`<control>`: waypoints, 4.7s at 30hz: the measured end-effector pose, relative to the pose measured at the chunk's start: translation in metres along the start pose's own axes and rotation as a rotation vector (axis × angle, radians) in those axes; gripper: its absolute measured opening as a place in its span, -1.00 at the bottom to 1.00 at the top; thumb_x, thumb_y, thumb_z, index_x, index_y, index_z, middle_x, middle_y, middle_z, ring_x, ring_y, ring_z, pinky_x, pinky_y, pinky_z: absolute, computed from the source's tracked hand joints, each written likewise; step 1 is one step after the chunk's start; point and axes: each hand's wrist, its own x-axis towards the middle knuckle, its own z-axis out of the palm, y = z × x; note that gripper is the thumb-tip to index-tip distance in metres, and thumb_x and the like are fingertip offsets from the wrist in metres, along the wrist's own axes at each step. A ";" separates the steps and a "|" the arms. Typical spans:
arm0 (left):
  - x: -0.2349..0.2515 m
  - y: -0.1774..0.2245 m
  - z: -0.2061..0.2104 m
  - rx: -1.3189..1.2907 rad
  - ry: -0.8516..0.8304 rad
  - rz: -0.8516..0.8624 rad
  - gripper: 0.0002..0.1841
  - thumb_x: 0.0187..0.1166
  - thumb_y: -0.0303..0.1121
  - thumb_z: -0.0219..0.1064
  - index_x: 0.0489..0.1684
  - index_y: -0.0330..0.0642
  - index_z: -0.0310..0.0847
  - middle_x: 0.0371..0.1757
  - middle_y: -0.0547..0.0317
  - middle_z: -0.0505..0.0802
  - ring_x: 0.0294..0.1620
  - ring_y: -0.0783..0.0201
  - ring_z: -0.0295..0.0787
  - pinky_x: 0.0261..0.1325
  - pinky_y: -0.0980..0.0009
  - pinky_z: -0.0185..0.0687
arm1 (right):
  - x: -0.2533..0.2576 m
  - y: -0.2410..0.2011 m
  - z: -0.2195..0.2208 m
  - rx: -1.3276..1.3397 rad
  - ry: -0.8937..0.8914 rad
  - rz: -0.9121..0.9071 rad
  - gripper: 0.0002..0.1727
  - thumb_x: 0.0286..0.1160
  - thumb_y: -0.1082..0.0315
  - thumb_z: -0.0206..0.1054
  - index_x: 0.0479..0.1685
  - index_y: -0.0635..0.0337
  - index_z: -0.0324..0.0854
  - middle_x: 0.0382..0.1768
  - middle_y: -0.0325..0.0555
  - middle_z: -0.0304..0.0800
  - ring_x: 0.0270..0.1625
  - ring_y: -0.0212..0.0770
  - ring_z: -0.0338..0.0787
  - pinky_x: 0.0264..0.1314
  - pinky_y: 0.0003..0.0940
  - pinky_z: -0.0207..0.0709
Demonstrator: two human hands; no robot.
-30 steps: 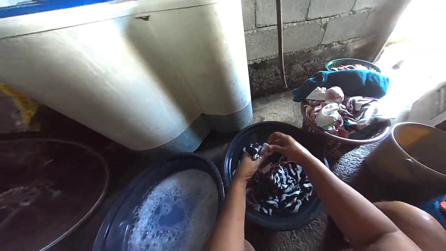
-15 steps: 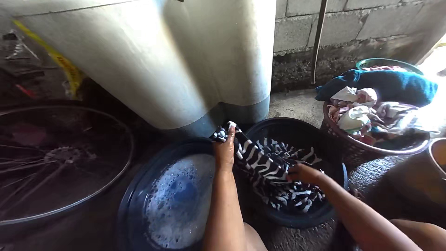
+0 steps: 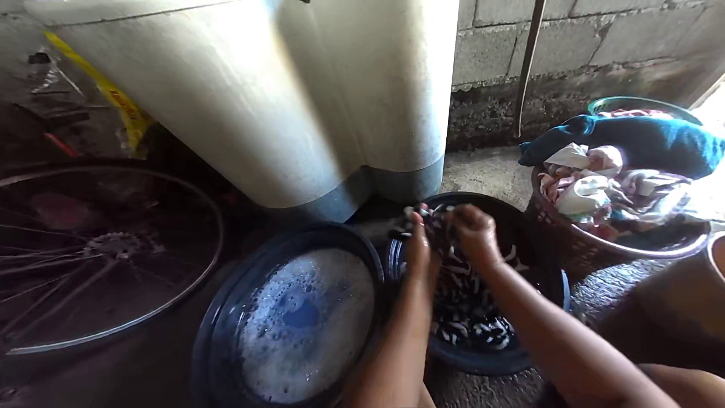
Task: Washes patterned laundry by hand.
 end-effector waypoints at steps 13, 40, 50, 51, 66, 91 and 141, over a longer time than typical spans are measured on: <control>-0.012 0.001 -0.005 0.582 -0.490 0.085 -0.38 0.25 -0.42 0.67 0.30 -0.50 0.55 0.15 0.01 0.83 0.23 0.42 0.75 0.44 0.42 0.62 | 0.012 -0.006 -0.062 0.086 -0.515 0.353 -0.68 0.83 0.22 0.14 -0.09 0.21 0.76 -0.32 -0.33 0.77 -0.25 -0.53 0.73 -0.07 -0.50 0.65; -0.013 0.033 0.005 -0.081 -0.051 0.363 -0.66 0.81 -0.21 0.15 0.38 -0.20 0.51 0.11 0.17 0.82 0.14 0.34 0.78 0.30 0.27 0.72 | 0.027 -0.063 -0.052 0.227 0.221 -0.110 -0.79 0.75 0.26 0.23 -0.13 0.17 0.71 -0.42 -0.29 0.74 -0.45 -0.42 0.69 -0.36 -0.39 0.67; -0.028 -0.013 0.008 0.546 -0.405 0.149 -0.22 0.40 -0.35 0.58 0.64 -0.42 0.31 0.42 -0.08 0.70 0.44 0.37 0.62 0.58 0.41 0.48 | 0.007 -0.014 -0.057 -0.024 -0.318 0.291 -0.75 0.74 0.32 0.25 -0.15 0.27 0.80 -0.35 -0.25 0.79 -0.32 -0.53 0.70 -0.13 -0.52 0.62; -0.027 -0.011 0.006 0.587 -0.430 0.168 -0.20 0.36 -0.33 0.62 0.62 -0.43 0.34 0.41 -0.06 0.72 0.43 0.38 0.63 0.58 0.41 0.47 | 0.007 -0.015 -0.062 0.009 -0.358 0.310 -0.72 0.77 0.30 0.21 -0.19 0.24 0.78 -0.39 -0.30 0.76 -0.34 -0.54 0.69 -0.17 -0.52 0.61; 0.003 0.033 -0.020 0.496 -0.020 0.443 -0.72 0.48 -0.54 0.48 0.10 -0.46 0.67 -0.03 0.02 0.86 0.05 0.42 0.78 0.28 0.42 0.69 | -0.029 0.084 -0.057 -0.275 -0.741 0.408 -0.63 0.66 0.16 0.39 -0.23 0.39 0.73 -0.33 -0.01 0.76 -0.25 -0.22 0.70 0.02 -0.12 0.59; -0.025 -0.006 0.003 0.557 -0.423 0.111 -0.17 0.27 -0.39 0.66 0.63 -0.39 0.36 0.37 -0.02 0.75 0.38 0.38 0.67 0.54 0.39 0.52 | 0.001 -0.013 -0.062 -0.116 -0.396 0.290 -0.68 0.83 0.24 0.14 0.01 0.24 0.76 -0.32 -0.24 0.75 -0.33 -0.50 0.68 -0.15 -0.50 0.61; -0.013 0.006 0.005 0.353 -0.478 -0.112 -0.51 0.84 -0.29 0.08 0.69 -0.32 0.31 0.62 0.01 0.56 0.56 0.38 0.49 0.61 0.38 0.39 | -0.031 0.046 -0.043 -0.048 -0.373 0.016 0.03 -0.08 0.24 0.82 0.57 0.41 0.43 0.45 0.11 0.68 0.46 -0.28 0.68 0.58 -0.35 0.50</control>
